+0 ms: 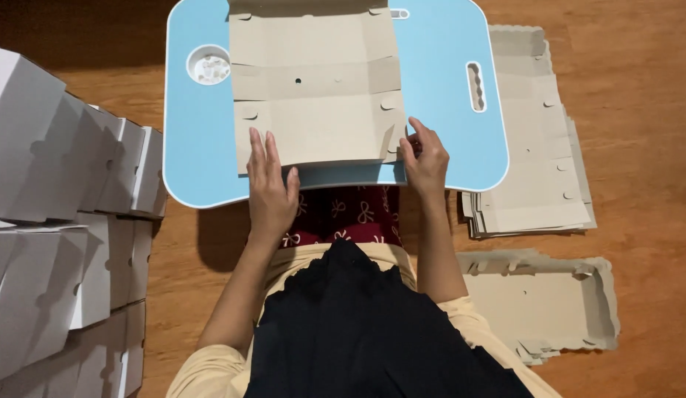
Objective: Assembling small white cardboard boxes from flat pre-cut sheets on a portable desk.
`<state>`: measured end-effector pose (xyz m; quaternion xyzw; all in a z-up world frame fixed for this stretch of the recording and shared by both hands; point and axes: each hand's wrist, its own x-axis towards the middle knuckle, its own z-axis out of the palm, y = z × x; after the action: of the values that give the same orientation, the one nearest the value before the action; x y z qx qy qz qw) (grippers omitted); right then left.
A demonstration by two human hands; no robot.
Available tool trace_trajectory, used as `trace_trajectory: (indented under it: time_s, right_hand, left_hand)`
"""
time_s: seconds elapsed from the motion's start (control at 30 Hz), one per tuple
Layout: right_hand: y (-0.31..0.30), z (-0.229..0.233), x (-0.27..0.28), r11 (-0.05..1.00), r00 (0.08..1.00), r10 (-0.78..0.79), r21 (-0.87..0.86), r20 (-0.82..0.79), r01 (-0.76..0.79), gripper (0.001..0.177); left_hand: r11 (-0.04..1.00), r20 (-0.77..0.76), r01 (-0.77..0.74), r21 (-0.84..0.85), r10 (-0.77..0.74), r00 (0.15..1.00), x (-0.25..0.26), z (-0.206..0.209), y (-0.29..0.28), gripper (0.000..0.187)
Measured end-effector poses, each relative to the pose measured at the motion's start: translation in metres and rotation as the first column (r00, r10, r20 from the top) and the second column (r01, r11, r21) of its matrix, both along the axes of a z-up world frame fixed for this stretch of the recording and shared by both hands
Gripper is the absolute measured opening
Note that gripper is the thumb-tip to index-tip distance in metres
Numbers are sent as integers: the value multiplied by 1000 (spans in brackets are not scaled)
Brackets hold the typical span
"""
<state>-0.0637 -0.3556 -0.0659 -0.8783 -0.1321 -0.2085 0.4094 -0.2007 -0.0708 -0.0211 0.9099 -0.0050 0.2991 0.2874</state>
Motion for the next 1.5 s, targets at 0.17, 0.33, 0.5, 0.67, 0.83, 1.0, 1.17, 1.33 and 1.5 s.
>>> trace_trajectory:
  time_s: [0.17,0.33,0.5,0.67,0.83,1.0,1.17,1.33,1.5]
  right_hand:
    - [7,9,-6,991,996,21,133,-83,-10,44]
    - [16,28,-14,919,958,142,393,-250,-34,40]
    - [26,30,-16,749,899,322,661,-295,-52,39]
    - [40,62,-34,662,885,395,745,-245,-89,47]
    - [45,73,-41,622,875,435,773,-210,-124,50]
    - [51,91,-51,577,853,496,796,-162,-185,54]
    - [57,99,-56,591,856,500,775,-134,-224,53]
    - [62,95,-57,645,868,479,722,-129,-248,53]
    - [65,95,-57,683,866,465,697,-183,-219,42]
  left_hand:
    - [963,-24,-125,239,135,991,1,0,-7,68]
    - [925,-11,-69,374,79,997,9,-1,-42,58]
    - [935,253,-6,354,-90,963,26,-4,-70,38]
    - [956,296,18,293,-109,949,39,-5,-77,41]
    - [970,297,41,238,-113,948,42,-3,-73,35]
    - [989,311,111,100,-137,941,36,14,-69,33]
    - [989,313,147,33,-150,938,30,28,-66,29]
    - [984,312,179,-18,-165,936,26,32,-65,27]
    - [981,315,189,-32,-170,934,25,32,-66,26]
